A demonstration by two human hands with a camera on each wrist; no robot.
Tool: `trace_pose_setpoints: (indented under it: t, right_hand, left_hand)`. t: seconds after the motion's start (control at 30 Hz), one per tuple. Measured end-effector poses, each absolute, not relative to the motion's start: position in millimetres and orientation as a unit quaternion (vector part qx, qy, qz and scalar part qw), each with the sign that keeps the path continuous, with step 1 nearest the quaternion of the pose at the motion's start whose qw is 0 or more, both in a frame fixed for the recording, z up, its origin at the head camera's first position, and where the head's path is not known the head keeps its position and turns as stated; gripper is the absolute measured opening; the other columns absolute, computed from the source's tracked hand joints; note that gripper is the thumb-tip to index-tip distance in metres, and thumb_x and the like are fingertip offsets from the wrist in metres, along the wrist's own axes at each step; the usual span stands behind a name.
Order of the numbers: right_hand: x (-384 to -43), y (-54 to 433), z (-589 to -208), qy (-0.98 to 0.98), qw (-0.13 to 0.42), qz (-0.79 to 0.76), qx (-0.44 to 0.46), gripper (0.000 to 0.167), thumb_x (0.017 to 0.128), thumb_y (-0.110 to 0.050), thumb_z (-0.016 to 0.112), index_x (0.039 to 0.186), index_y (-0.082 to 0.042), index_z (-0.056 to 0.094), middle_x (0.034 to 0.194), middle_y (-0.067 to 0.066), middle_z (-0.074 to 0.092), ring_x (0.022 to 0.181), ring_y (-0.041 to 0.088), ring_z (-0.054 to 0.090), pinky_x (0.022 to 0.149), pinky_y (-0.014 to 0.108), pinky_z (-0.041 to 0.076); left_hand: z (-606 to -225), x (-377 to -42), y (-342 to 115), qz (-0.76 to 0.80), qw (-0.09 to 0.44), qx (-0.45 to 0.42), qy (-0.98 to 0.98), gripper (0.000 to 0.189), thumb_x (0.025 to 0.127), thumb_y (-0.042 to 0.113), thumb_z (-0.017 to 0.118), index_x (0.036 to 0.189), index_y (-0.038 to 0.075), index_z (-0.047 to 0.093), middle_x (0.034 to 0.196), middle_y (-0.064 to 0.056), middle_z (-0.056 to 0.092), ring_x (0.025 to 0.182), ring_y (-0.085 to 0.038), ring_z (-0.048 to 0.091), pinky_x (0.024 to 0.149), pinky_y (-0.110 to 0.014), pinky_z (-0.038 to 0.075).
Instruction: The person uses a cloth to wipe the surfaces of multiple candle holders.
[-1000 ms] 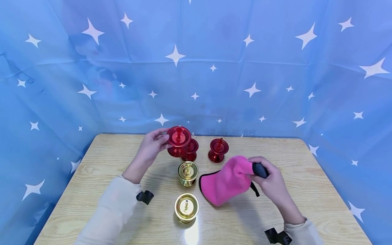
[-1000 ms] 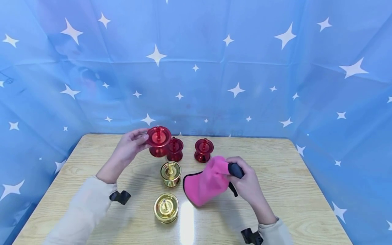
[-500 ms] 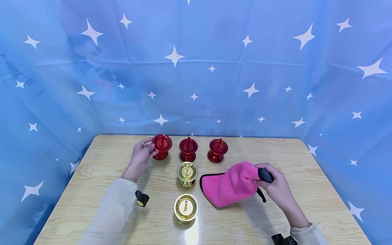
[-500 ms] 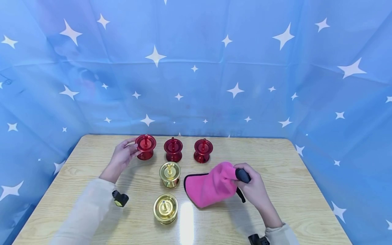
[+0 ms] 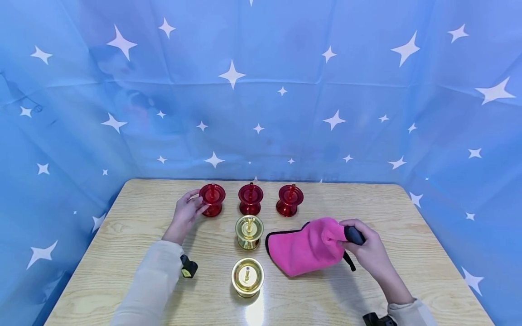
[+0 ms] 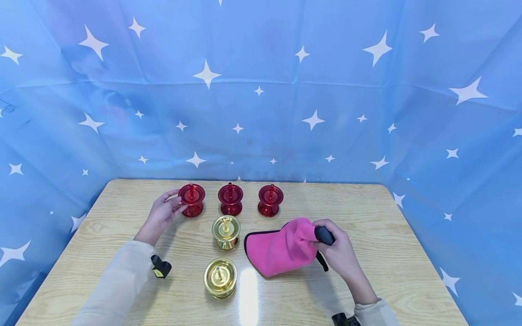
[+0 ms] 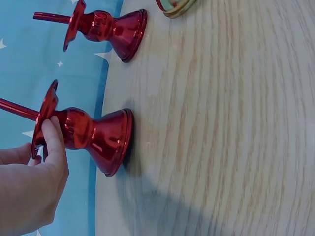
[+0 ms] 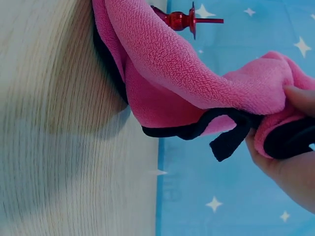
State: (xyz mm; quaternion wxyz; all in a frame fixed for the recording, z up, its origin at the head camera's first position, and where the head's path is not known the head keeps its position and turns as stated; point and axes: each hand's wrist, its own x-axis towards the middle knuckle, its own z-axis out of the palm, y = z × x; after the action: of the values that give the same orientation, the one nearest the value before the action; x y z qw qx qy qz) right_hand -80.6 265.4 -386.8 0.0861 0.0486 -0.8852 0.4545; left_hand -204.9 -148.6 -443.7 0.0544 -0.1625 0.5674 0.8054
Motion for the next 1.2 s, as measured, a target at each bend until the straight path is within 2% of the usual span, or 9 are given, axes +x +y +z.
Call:
trace_pose_setpoints:
  t: [0.13, 0.3, 0.6, 0.87, 1.03, 1.2]
  right_hand:
    - [-80.4, 264.7, -386.7, -0.886, 0.088, 0.453, 0.049, 0.038, 0.072, 0.006, 0.071, 0.106, -0.005, 0.060, 0.108, 0.011, 0.057, 0.092, 0.006, 0.048, 0.068, 0.024, 0.049]
    - [-80.4, 263.9, -386.4, -0.886, 0.088, 0.453, 0.048, 0.037, 0.071, 0.007, 0.071, 0.105, -0.004, 0.060, 0.107, 0.012, 0.057, 0.093, 0.006, 0.048, 0.068, 0.024, 0.049]
    - [-80.4, 264.1, -384.5, -0.886, 0.083, 0.453, 0.049, 0.037, 0.072, 0.006, 0.071, 0.106, -0.004, 0.060, 0.107, 0.011, 0.057, 0.092, 0.007, 0.048, 0.068, 0.024, 0.049]
    - [-84.9, 267.3, -371.8, -0.893, 0.093, 0.436, 0.059, 0.037, 0.073, 0.003, 0.072, 0.107, -0.005, 0.061, 0.107, 0.008, 0.057, 0.092, 0.006, 0.048, 0.068, 0.023, 0.048]
    - [-89.3, 270.7, -357.4, -0.901, 0.096, 0.418, 0.066, 0.037, 0.074, 0.004, 0.070, 0.108, -0.004, 0.059, 0.109, 0.012, 0.056, 0.094, 0.009, 0.047, 0.069, 0.021, 0.047]
    - [-99.6, 278.7, -333.0, -0.909, 0.110, 0.395, 0.070, 0.038, 0.074, 0.006, 0.068, 0.110, -0.001, 0.058, 0.111, 0.017, 0.055, 0.098, 0.022, 0.047, 0.073, 0.026, 0.042]
  left_hand:
    - [-445.1, -205.4, -151.6, 0.813, 0.058, -0.156, 0.558, 0.044, 0.094, -0.007, 0.039, 0.137, -0.003, 0.031, 0.092, -0.006, 0.049, 0.075, -0.009, 0.055, 0.086, -0.026, 0.048]
    - [-445.8, -204.6, -154.6, 0.812, 0.068, -0.138, 0.563, 0.046, 0.094, -0.008, 0.034, 0.140, -0.004, 0.026, 0.105, -0.012, 0.044, 0.079, -0.010, 0.055, 0.091, -0.027, 0.046]
    - [-447.0, -202.9, -156.6, 0.806, 0.088, -0.121, 0.573, 0.049, 0.095, -0.006, 0.030, 0.143, -0.004, 0.016, 0.118, -0.019, 0.036, 0.085, -0.011, 0.054, 0.094, -0.030, 0.043]
    - [-444.5, -200.2, -156.4, 0.800, 0.089, -0.118, 0.582, 0.050, 0.096, -0.004, 0.030, 0.144, -0.002, 0.014, 0.130, -0.025, 0.031, 0.092, -0.014, 0.055, 0.096, -0.032, 0.041]
    - [-444.1, -199.2, -156.1, 0.797, 0.086, -0.113, 0.587, 0.050, 0.096, -0.003, 0.031, 0.144, -0.003, 0.014, 0.131, -0.026, 0.031, 0.090, -0.013, 0.056, 0.095, -0.031, 0.042]
    - [-444.9, -199.5, -156.1, 0.796, 0.083, -0.112, 0.588, 0.049, 0.096, -0.003, 0.032, 0.143, -0.003, 0.016, 0.129, -0.025, 0.032, 0.085, -0.010, 0.056, 0.093, -0.030, 0.044]
